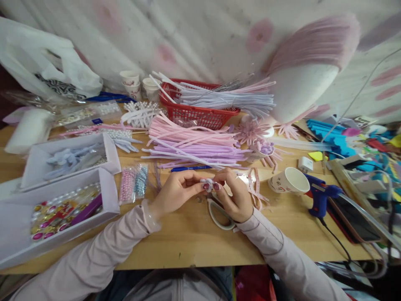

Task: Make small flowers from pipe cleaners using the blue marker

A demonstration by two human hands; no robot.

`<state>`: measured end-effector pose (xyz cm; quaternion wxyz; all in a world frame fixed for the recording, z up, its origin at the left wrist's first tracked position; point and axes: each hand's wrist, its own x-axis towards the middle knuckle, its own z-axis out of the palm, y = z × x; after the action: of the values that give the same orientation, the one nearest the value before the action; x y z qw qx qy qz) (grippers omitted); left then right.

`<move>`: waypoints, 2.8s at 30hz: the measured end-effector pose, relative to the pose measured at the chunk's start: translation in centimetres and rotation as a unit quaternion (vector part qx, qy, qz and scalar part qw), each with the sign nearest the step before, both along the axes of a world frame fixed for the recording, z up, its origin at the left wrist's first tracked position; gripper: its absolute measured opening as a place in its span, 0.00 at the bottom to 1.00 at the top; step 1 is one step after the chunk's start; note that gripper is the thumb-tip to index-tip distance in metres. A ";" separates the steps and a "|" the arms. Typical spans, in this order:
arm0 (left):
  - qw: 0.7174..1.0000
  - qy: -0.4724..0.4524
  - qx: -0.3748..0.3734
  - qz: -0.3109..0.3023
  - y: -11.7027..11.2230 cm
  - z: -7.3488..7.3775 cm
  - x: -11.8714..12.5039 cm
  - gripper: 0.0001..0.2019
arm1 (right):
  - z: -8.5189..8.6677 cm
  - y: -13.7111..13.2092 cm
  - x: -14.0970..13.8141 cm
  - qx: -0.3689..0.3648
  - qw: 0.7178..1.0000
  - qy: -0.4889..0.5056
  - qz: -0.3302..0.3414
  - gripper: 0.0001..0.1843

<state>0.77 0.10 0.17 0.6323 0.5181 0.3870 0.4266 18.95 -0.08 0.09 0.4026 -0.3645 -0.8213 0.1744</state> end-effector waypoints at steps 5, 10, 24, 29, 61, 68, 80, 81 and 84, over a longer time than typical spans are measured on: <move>1.000 -0.006 0.002 0.009 0.2 -0.5 -0.2 0.11 | 0.0 0.0 -0.1 -0.010 0.999 0.002 0.034 0.04; 1.000 0.000 -0.004 0.014 0.3 -0.8 -0.2 0.10 | 0.1 0.0 0.1 -0.027 0.999 -0.020 0.035 0.04; 0.999 -0.010 -0.043 -0.014 0.2 -0.5 -0.1 0.12 | 0.1 0.5 0.7 -0.018 0.994 -0.048 0.101 0.08; 0.997 -0.009 -0.078 -0.015 0.5 -0.5 -0.2 0.12 | -0.4 1.0 1.1 0.090 0.984 -0.134 0.078 0.13; 0.986 -0.095 -0.137 0.021 -0.3 -0.8 0.6 0.14 | -1.2 -0.1 0.0 -0.067 0.998 0.012 0.005 0.06; 0.996 -0.023 -0.088 0.011 -0.1 -0.9 0.5 0.14 | -2.1 0.3 0.1 -0.167 0.985 0.043 -0.015 0.16; 0.999 0.043 -0.008 -0.014 -0.3 -1.4 0.2 0.13 | -1.5 0.3 -0.2 -0.193 0.980 0.030 0.022 0.16; 0.999 0.033 -0.015 -0.015 -0.3 -1.3 0.2 0.13 | -1.4 0.3 -0.1 -0.186 0.982 0.032 0.018 0.15; 0.999 0.009 -0.035 -0.013 -0.4 -1.3 0.4 0.12 | -1.2 0.4 -0.1 -0.165 0.985 0.042 0.014 0.13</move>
<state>1.16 -0.26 -1.10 0.6519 0.5047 0.4008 0.3995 18.88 0.28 -1.10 0.3692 -0.4068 -0.7685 0.3280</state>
